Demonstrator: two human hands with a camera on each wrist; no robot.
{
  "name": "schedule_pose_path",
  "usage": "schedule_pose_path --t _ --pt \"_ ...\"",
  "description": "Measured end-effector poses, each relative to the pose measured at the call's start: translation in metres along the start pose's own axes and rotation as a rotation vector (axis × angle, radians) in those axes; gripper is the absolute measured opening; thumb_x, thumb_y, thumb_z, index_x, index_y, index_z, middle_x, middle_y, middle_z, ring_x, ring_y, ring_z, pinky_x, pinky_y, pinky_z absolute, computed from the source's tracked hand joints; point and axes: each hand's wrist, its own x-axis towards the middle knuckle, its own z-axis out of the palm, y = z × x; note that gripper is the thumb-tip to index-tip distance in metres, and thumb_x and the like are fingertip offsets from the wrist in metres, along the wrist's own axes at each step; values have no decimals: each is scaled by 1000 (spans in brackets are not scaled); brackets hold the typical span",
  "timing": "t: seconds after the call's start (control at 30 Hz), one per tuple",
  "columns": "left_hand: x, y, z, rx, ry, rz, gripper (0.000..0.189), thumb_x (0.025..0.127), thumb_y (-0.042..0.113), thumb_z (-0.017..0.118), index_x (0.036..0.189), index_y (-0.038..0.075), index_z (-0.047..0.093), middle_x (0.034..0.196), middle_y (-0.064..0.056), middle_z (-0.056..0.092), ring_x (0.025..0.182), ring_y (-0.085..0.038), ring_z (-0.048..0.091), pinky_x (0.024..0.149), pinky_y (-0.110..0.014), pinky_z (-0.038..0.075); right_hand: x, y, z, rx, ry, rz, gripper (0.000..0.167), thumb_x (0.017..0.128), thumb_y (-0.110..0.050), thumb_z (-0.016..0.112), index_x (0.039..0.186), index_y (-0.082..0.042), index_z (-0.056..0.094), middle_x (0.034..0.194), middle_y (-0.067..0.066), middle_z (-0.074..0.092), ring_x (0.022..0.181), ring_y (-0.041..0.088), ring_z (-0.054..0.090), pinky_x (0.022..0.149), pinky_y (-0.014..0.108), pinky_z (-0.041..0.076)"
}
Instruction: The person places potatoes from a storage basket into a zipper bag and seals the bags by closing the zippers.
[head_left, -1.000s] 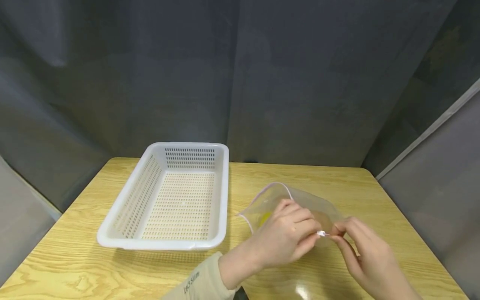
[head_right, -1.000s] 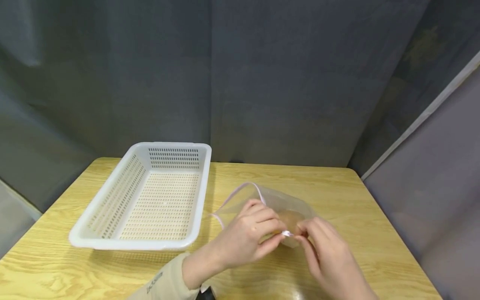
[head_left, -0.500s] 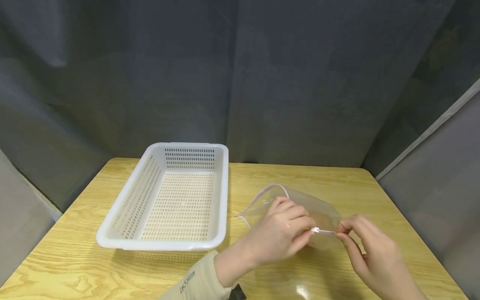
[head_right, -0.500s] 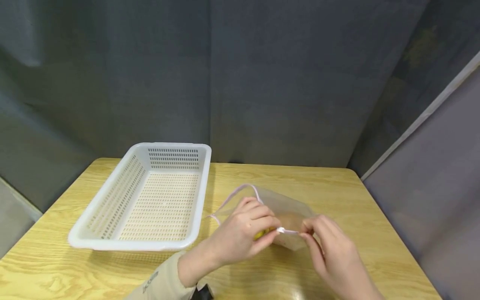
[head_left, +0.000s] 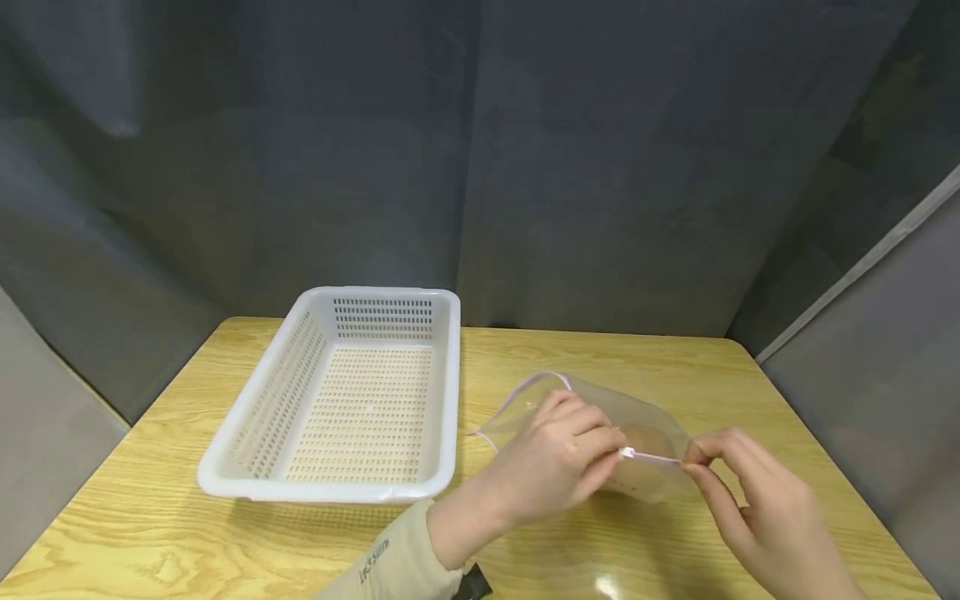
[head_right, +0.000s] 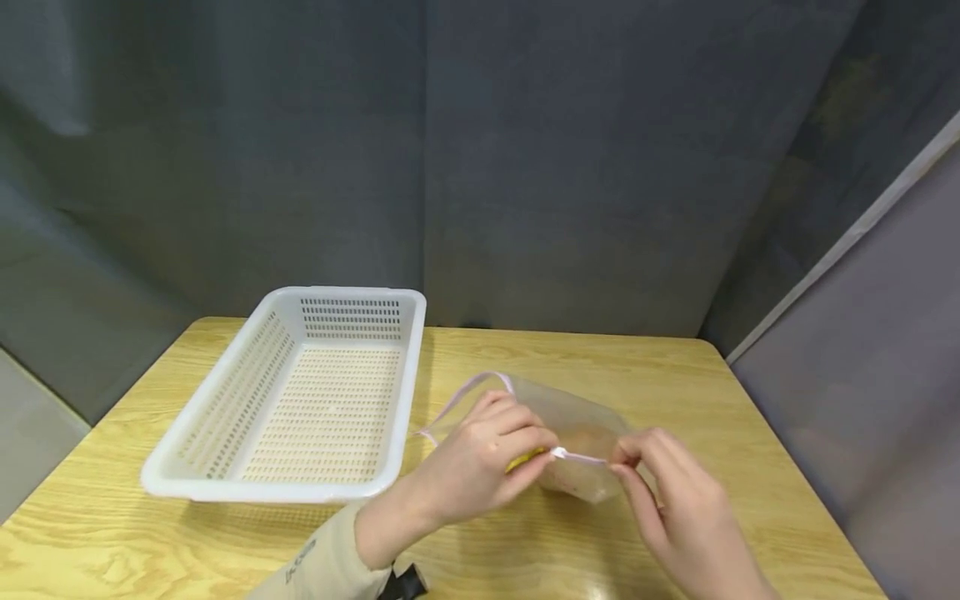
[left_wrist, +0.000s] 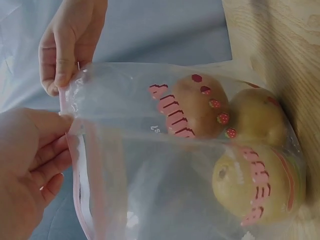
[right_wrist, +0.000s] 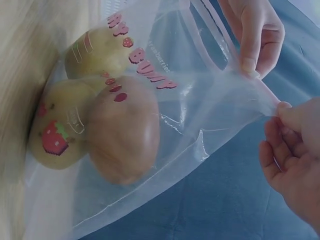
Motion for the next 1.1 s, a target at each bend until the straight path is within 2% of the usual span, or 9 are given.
schedule_pose_path --t 0.17,0.37,0.63,0.9,1.1 --pt "0 1 4 -46 -7 -35 8 81 18 65 88 16 68 82 8 62 80 -5 56 85 -20 39 -4 -1 0 9 6 39 39 92 -40 45 82 -5 59 81 -9 55 79 -7 48 71 7 38" --pt "-1 1 5 -51 -13 -61 7 81 18 65 87 16 68 82 9 62 80 -5 55 83 -19 39 -7 -1 6 41 47 30 40 91 -39 49 87 -1 62 79 -5 57 78 -4 49 72 7 38" --pt "-1 4 7 -10 11 -55 6 80 21 66 85 18 68 81 11 61 80 -4 54 80 -18 37 -4 -3 12 116 89 9 34 88 -35 55 79 -3 65 75 -1 61 74 -4 52 68 6 41" --pt "-3 9 10 33 9 -55 8 79 24 65 86 19 66 83 12 60 80 -3 54 81 -18 37 5 -9 15 135 188 -52 34 88 -29 58 72 1 64 69 3 61 70 -2 53 66 6 41" --pt "-2 10 10 20 3 -55 11 84 29 63 88 20 67 85 13 62 81 -1 55 84 -19 36 5 -9 16 125 184 -37 36 88 -30 57 72 1 64 70 2 61 70 -2 53 66 6 41"
